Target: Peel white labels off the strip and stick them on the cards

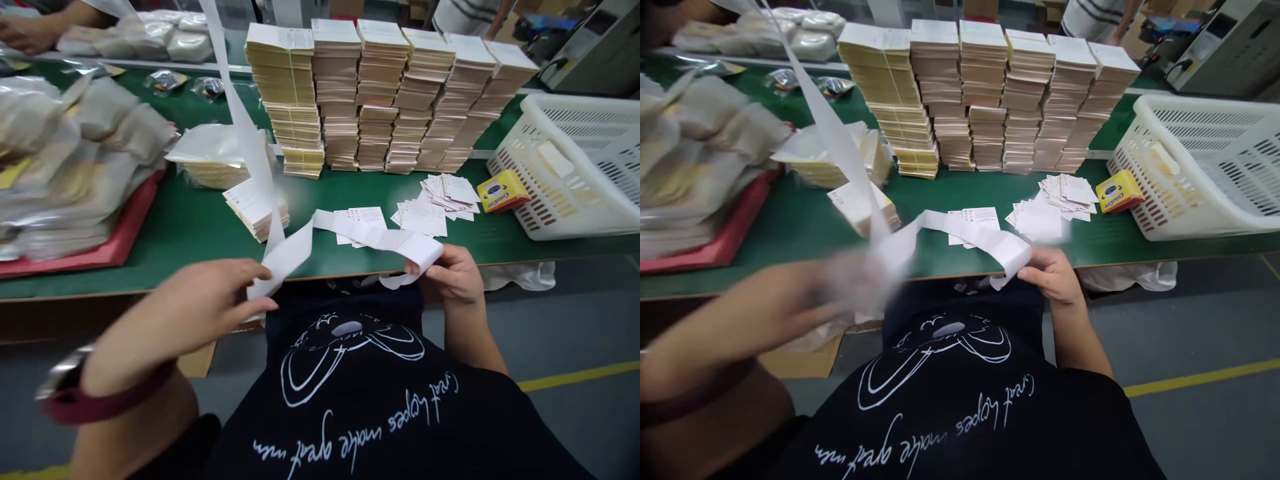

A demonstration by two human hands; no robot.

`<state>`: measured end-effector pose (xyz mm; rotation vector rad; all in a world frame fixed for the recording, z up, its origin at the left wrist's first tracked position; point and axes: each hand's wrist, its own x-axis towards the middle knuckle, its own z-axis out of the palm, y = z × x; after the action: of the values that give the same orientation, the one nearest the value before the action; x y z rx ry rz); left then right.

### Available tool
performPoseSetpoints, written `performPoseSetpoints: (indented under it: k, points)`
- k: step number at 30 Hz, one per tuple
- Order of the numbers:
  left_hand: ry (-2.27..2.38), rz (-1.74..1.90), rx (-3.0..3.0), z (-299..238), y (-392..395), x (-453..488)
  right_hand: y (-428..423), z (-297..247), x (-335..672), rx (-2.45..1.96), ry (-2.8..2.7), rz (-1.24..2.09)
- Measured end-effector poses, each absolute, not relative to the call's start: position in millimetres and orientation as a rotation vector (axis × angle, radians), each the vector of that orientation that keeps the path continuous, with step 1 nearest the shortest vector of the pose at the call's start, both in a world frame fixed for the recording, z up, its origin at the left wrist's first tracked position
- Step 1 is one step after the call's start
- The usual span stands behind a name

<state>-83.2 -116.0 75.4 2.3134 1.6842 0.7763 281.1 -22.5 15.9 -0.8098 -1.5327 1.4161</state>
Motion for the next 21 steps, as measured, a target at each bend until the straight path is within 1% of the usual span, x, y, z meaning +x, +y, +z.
performPoseSetpoints:
  k: [2, 3, 6, 10, 12, 15, 18, 21]
  points:
    - [1.548, 0.533, 2.461, 71, -105, -74, -21, 18, 270, -0.799, -1.489, 1.397]
    - [1.554, 0.503, 2.505, 70, -99, -65, -20, 17, 264, -0.783, -1.474, 1.415]
    - [1.644, 0.58, 2.589, 59, -78, -31, -20, 15, 254, -0.761, -1.464, 1.475]
    - [1.53, 0.62, 2.664, 23, -49, 11, -19, 12, 251, -0.78, -1.384, 1.486]
    - [1.581, 0.708, 2.65, 5, -36, 26, -17, 10, 252, -0.766, -1.327, 1.499]
    - [1.676, 0.955, 2.655, -10, -16, 43, -16, 11, 251, -0.769, -1.281, 1.549]
    - [1.624, 1.134, 2.607, -5, 5, 49, -13, 17, 245, -0.802, -1.198, 1.579]
    - [1.655, 1.299, 2.247, 13, 24, 39, -8, 24, 240, -0.872, -1.115, 1.559]
